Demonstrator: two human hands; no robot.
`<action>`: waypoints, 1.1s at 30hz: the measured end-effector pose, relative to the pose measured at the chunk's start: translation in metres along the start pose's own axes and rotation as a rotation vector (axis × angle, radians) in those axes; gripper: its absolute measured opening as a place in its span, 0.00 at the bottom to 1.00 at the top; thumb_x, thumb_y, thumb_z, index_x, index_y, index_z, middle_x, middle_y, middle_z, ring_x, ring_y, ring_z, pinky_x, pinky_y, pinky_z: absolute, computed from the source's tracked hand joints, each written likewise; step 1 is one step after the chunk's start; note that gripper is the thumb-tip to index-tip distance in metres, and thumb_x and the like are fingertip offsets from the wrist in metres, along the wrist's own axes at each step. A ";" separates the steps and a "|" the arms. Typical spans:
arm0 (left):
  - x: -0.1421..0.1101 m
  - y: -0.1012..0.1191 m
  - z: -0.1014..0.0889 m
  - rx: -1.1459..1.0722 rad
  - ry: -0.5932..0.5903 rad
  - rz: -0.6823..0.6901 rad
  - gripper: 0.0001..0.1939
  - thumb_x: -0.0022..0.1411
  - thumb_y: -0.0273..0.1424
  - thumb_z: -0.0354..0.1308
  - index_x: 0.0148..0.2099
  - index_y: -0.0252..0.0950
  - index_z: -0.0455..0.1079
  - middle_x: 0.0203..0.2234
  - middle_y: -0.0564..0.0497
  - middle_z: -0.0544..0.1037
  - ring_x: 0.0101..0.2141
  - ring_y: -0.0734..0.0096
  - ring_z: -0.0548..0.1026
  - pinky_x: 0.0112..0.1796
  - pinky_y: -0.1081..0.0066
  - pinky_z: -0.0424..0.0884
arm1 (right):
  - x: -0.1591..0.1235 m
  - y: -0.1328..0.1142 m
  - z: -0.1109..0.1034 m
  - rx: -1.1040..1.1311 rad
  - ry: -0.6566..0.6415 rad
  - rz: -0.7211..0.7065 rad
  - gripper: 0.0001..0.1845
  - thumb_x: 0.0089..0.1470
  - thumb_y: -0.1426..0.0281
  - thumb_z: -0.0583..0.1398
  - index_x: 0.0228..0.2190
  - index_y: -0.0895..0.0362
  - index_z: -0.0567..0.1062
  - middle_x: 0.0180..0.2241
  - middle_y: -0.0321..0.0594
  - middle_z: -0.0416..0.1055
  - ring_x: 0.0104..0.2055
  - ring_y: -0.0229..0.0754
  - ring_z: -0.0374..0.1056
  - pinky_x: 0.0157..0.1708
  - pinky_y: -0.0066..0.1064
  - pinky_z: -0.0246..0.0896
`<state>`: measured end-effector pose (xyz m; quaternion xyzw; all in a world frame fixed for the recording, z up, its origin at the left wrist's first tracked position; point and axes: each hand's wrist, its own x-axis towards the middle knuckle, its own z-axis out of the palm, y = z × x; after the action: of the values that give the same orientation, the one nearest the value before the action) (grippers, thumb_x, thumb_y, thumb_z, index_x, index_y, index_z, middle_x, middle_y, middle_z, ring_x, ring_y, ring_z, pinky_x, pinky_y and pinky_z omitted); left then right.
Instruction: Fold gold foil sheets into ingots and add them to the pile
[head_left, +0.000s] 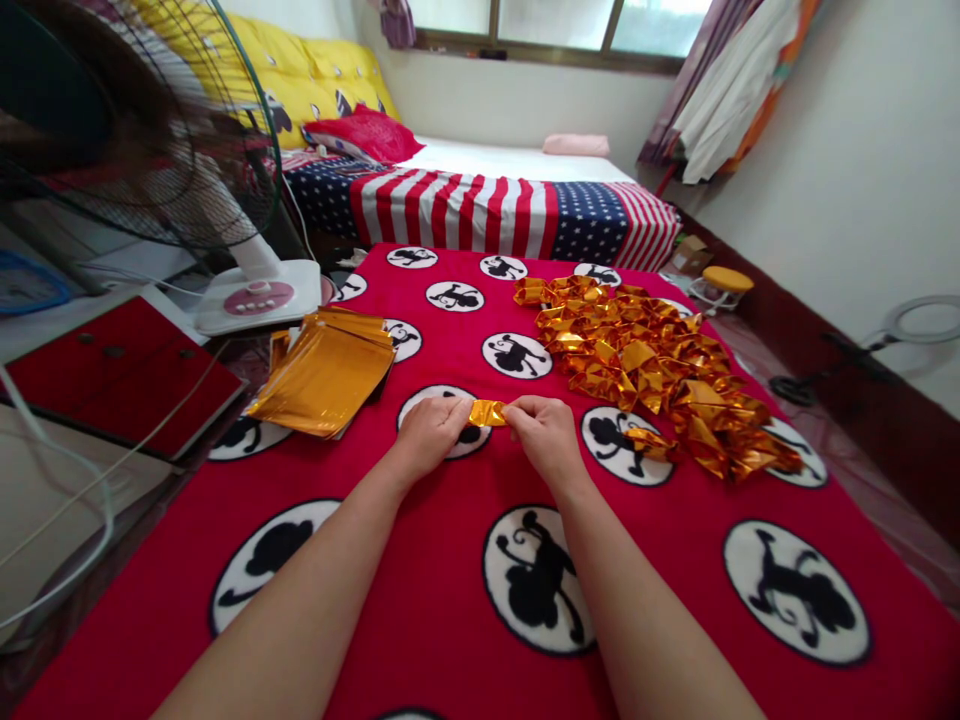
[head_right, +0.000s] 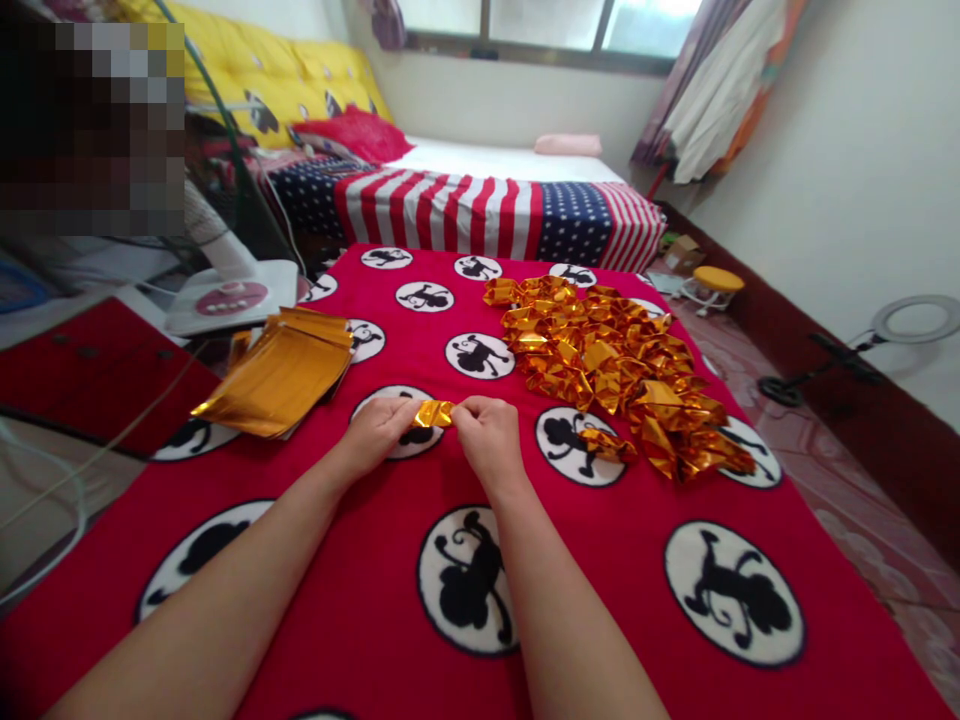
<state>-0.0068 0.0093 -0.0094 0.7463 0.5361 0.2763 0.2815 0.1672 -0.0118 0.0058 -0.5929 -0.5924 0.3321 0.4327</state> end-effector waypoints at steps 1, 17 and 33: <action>0.000 0.000 0.000 -0.007 -0.004 0.001 0.23 0.66 0.43 0.41 0.22 0.38 0.58 0.18 0.52 0.63 0.22 0.71 0.62 0.25 0.70 0.50 | 0.000 0.001 0.001 0.021 0.003 0.010 0.14 0.45 0.67 0.55 0.13 0.58 0.70 0.12 0.33 0.61 0.17 0.33 0.54 0.19 0.27 0.44; -0.001 0.004 -0.001 0.074 -0.006 0.006 0.21 0.66 0.40 0.40 0.23 0.37 0.60 0.19 0.52 0.66 0.24 0.70 0.64 0.27 0.69 0.51 | 0.001 0.008 0.001 0.185 -0.021 0.039 0.16 0.47 0.66 0.58 0.13 0.57 0.69 0.12 0.30 0.60 0.16 0.32 0.51 0.19 0.26 0.43; -0.001 -0.002 0.004 -0.095 0.065 0.026 0.23 0.67 0.42 0.41 0.22 0.37 0.60 0.19 0.53 0.65 0.23 0.71 0.63 0.25 0.71 0.53 | -0.005 0.007 0.007 0.243 0.041 0.031 0.15 0.48 0.64 0.59 0.16 0.57 0.72 0.13 0.31 0.61 0.17 0.33 0.52 0.19 0.27 0.44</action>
<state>-0.0058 0.0090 -0.0137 0.7296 0.5216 0.3294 0.2953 0.1634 -0.0156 -0.0045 -0.5516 -0.5297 0.3960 0.5083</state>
